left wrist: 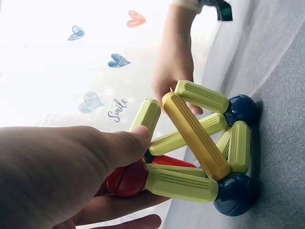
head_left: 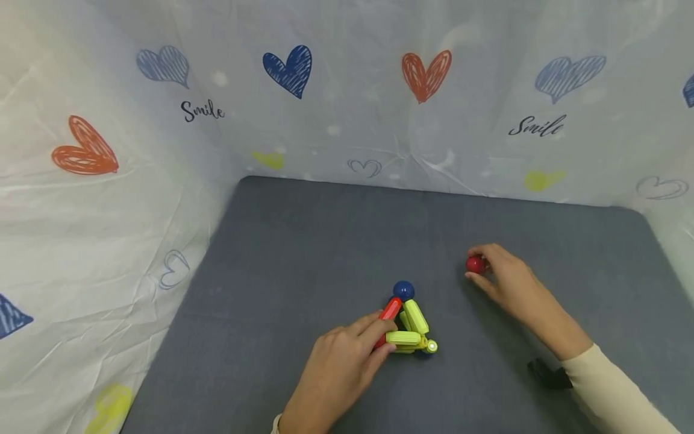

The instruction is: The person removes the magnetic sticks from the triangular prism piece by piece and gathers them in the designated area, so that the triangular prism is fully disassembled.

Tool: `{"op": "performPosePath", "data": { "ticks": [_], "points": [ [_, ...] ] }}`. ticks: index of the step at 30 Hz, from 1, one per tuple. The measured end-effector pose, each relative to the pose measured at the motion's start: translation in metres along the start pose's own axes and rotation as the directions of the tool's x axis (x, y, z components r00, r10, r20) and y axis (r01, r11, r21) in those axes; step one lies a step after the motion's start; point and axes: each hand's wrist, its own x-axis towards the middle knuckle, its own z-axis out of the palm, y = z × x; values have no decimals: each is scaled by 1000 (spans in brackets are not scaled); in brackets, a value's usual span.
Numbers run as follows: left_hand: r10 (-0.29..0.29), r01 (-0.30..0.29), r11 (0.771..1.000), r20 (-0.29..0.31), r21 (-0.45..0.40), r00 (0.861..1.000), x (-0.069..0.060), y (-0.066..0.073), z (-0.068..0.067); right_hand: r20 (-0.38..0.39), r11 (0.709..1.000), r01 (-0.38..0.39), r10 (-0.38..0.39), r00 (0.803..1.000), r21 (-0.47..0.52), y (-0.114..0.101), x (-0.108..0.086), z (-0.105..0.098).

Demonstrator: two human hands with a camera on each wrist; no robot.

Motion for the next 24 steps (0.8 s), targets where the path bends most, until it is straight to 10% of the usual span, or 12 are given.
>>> {"op": "performPosePath", "data": {
  "ticks": [24],
  "points": [
    [-12,12,1000,0,-4,1000,1,-1,-1,161,983,-143,160,974,-113,66,88,8]
  ]
}}
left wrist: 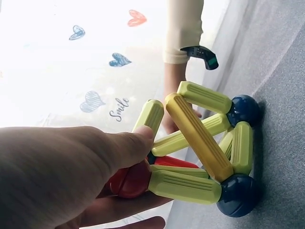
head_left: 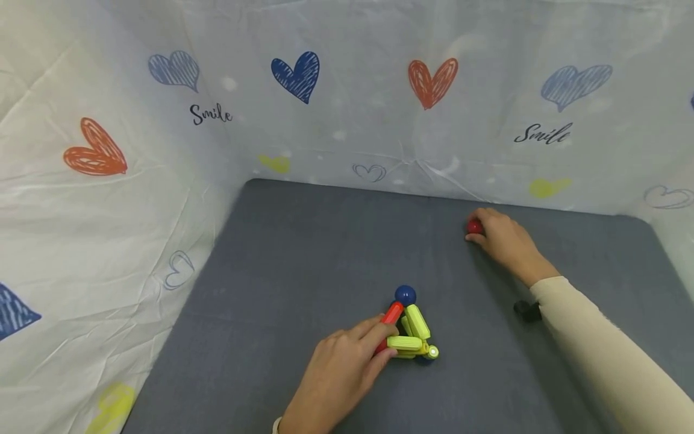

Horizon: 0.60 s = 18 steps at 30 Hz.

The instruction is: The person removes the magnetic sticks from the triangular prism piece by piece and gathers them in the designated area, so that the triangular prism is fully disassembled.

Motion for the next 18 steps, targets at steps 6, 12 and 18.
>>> {"op": "performPosePath", "data": {
  "ticks": [6,12,18],
  "points": [
    [-7,7,1000,7,3,1000,0,0,0,19,1000,-5,6,1000,-12,3,8,0],
    [-9,9,1000,11,9,1000,-1,0,0,11,1000,-14,14,1000,-22,2,6,2],
    [-14,14,1000,7,14,1000,-1,1,-1,-106,999,19,-23,994,-33,-43,-18,-18]
  ]
}}
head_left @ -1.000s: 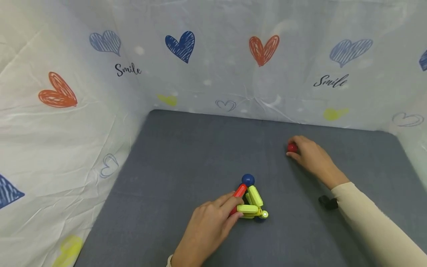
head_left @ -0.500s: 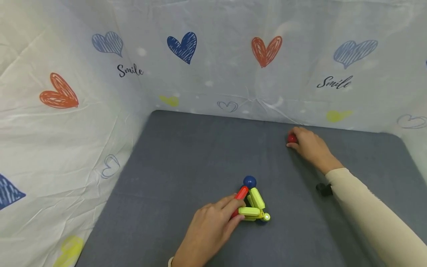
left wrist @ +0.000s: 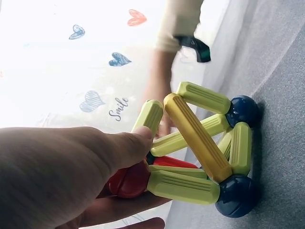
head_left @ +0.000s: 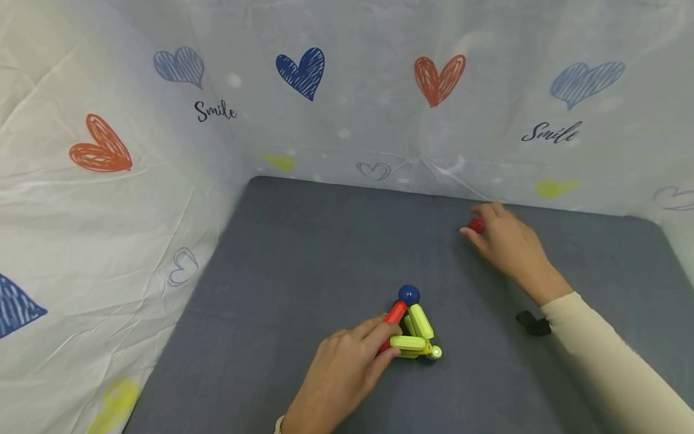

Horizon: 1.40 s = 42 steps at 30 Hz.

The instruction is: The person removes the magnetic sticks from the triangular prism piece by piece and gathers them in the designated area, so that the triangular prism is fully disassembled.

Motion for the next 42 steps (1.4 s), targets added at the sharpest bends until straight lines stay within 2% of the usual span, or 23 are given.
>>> {"op": "performPosePath", "data": {
  "ticks": [2,7,10,14,19,23,28,38,42],
  "points": [
    [1,-1,1000,1,7,1000,0,1,-1,-25,999,25,-24,999,40,-25,-13,-10],
    [0,0,1000,14,6,1000,0,2,-1,-14,987,95,-94,995,126,-81,-46,-24],
    [4,-4,1000,16,6,1000,1,2,-1,18,981,113,-117,993,156,-104,-65,-26],
    [11,-11,1000,8,20,1000,2,2,0,83,981,92,-107,991,172,-121,-85,-25],
    [3,-3,1000,27,14,1000,3,2,-1,138,976,73,-103,985,205,-132,-98,-17],
    [-2,1,1000,36,13,999,4,1,-1,131,972,78,-109,985,221,-137,-101,-11],
    [16,-16,1000,10,27,1000,2,1,0,129,976,77,-105,986,205,-139,-102,-10],
    [9,-9,1000,16,18,1000,2,1,0,142,979,75,-103,984,191,-133,-101,-15],
    [10,-10,1000,9,22,1000,2,1,0,137,979,98,-123,983,179,-127,-98,-16]
  ]
}}
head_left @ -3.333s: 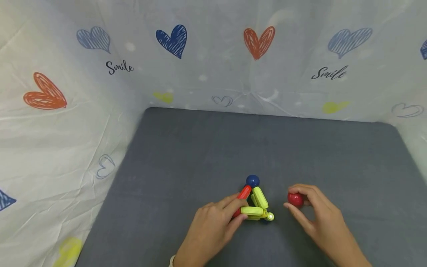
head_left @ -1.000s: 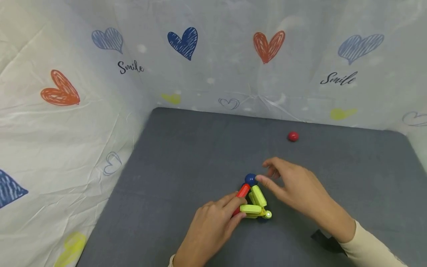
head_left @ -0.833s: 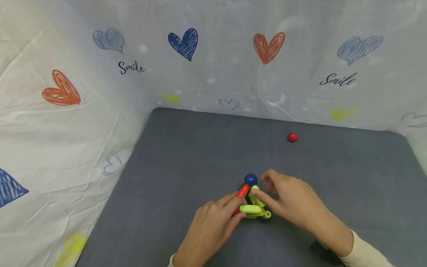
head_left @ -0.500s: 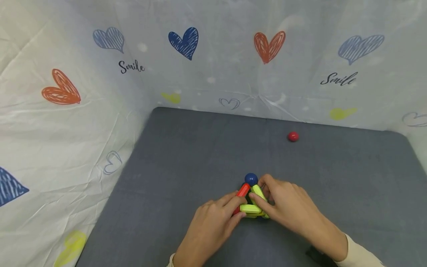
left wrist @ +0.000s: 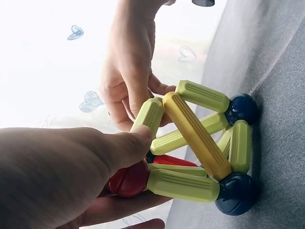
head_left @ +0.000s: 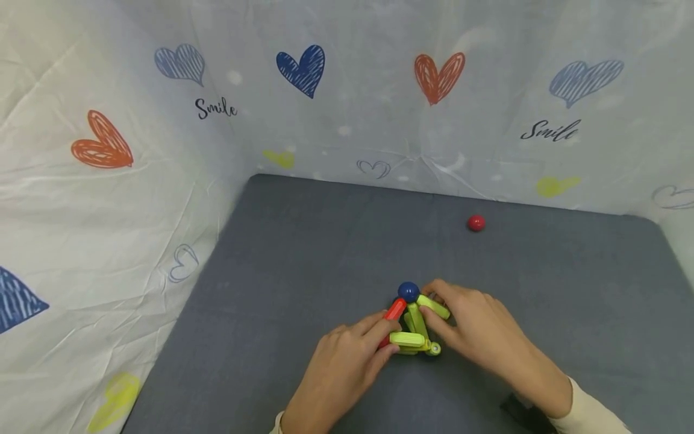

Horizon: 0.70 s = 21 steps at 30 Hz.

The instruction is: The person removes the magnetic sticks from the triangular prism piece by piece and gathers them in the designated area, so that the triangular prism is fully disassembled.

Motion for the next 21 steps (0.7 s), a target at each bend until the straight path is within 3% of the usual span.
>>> {"op": "performPosePath", "data": {
  "ticks": [8,14,21],
  "points": [
    [-2,2,1000,-1,-12,1000,-1,0,0,-41,996,85,-86,995,-24,10,3,2],
    [-14,14,999,16,-32,1000,0,0,-1,-50,992,109,-112,992,-59,13,7,0],
    [3,-4,1000,-14,-26,1000,-1,0,0,-13,995,22,-23,1000,-97,25,9,-8]
  ]
}}
